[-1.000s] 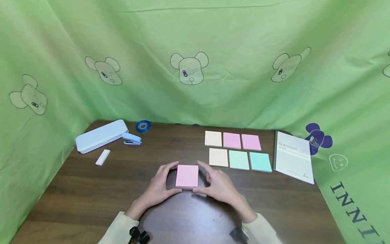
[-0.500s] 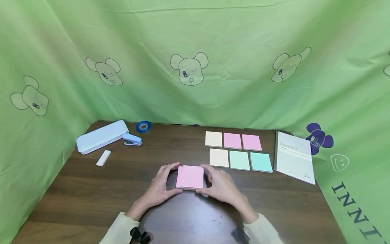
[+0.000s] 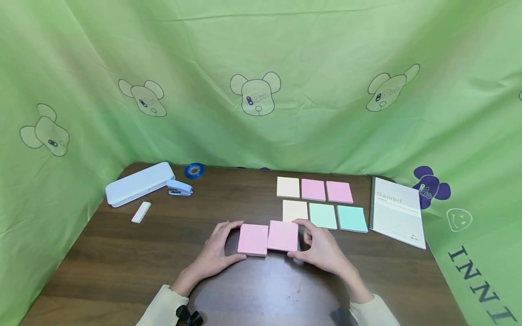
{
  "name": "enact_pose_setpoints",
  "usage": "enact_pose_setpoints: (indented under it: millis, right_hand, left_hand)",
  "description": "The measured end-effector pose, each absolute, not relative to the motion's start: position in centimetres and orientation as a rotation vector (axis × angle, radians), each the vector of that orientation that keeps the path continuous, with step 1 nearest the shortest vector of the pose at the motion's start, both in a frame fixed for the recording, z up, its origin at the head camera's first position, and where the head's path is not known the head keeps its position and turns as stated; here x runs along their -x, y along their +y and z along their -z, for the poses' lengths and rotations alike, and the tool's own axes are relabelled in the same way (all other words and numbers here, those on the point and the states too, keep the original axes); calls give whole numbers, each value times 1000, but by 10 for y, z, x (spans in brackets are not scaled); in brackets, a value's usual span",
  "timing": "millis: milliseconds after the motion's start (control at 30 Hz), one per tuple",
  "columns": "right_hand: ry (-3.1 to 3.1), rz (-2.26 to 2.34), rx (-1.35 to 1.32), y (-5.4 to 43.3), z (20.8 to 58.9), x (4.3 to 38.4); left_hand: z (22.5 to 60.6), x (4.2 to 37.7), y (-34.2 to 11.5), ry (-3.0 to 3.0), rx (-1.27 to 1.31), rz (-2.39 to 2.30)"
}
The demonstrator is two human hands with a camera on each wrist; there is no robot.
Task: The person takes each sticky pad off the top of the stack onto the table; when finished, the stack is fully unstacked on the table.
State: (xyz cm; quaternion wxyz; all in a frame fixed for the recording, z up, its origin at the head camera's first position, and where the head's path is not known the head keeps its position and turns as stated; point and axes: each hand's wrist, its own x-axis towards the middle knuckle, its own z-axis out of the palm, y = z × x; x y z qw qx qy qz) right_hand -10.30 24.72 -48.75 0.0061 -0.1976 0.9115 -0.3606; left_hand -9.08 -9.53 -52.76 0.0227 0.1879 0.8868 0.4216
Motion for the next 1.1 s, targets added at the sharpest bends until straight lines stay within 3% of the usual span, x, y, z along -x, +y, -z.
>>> enact_pose_setpoints:
  millis: [267,733,1100]
  right_hand:
    - [2914,1005,603,270,495,99]
    - [2962,778,569,273,496,95]
    - [2982,850,642,267,493,95]
  left_hand:
    - [527,89,-99,2739,-574,-1331]
    - [528,92,-96,2733,-578,-1291]
    - [529,90,-95,2746,-575,-1287]
